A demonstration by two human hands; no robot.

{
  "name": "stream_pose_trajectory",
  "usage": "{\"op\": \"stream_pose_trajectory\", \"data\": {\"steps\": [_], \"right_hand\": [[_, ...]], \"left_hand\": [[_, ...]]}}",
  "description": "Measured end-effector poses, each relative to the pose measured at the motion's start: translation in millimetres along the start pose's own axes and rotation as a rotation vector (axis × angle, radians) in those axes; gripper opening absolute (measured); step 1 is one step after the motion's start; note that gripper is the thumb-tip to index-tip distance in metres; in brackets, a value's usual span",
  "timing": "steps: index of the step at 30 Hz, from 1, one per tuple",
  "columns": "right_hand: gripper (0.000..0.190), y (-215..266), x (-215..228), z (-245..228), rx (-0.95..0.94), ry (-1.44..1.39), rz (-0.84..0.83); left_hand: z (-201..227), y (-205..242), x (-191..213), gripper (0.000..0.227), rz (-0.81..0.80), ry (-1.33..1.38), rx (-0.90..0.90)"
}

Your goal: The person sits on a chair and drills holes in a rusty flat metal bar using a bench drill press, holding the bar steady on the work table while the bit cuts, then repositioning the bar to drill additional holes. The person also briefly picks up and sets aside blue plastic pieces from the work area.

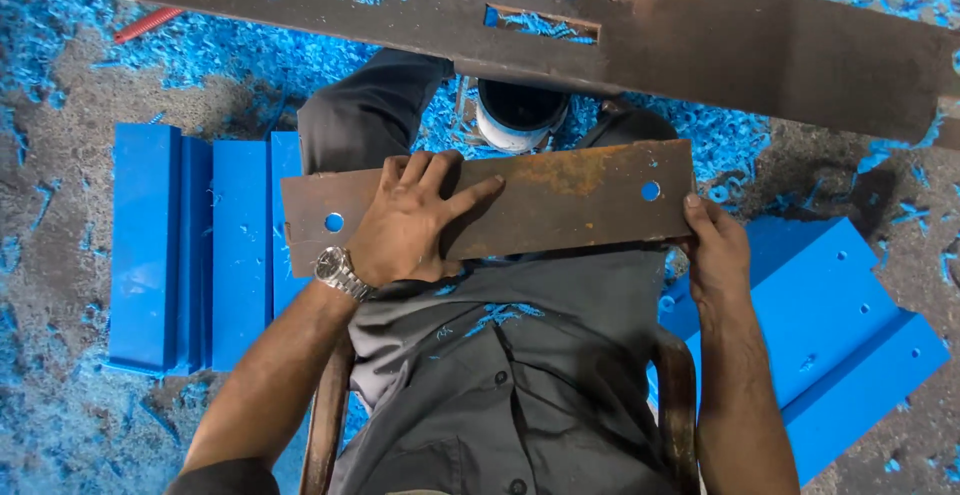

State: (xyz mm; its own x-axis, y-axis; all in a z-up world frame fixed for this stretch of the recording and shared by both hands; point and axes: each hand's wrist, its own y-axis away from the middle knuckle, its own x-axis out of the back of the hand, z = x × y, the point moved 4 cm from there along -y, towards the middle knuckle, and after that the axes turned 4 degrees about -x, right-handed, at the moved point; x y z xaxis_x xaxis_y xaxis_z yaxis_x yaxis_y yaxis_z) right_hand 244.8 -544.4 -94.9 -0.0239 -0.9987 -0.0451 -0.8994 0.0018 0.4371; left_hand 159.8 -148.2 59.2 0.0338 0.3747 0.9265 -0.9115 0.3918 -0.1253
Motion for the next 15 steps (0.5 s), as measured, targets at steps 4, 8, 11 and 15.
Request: {"op": "stream_pose_trajectory", "data": {"steps": [4, 8, 11, 15], "right_hand": [[0.038, -12.5, -42.4, -20.8, 0.032, -0.172, -0.076], [0.034, -19.6, -107.1, -46.0, 0.004, -0.18, -0.115], [0.033, -32.8, -148.2, -55.4, 0.065, -0.203, -0.217], [0.027, -52.4, -175.3, -47.3, 0.088, -0.274, -0.146]], "left_hand": [[-17.4, 7.0, 19.1, 0.11, -0.046, -0.004, 0.028], [-44.0, 20.5, 37.8, 0.115, 0.05, -0.116, 0.043], [-63.3, 26.2, 44.4, 0.119, 0.075, -0.133, 0.121], [-75.3, 33.0, 42.7, 0.114, 0.086, -0.142, 0.239]]}}
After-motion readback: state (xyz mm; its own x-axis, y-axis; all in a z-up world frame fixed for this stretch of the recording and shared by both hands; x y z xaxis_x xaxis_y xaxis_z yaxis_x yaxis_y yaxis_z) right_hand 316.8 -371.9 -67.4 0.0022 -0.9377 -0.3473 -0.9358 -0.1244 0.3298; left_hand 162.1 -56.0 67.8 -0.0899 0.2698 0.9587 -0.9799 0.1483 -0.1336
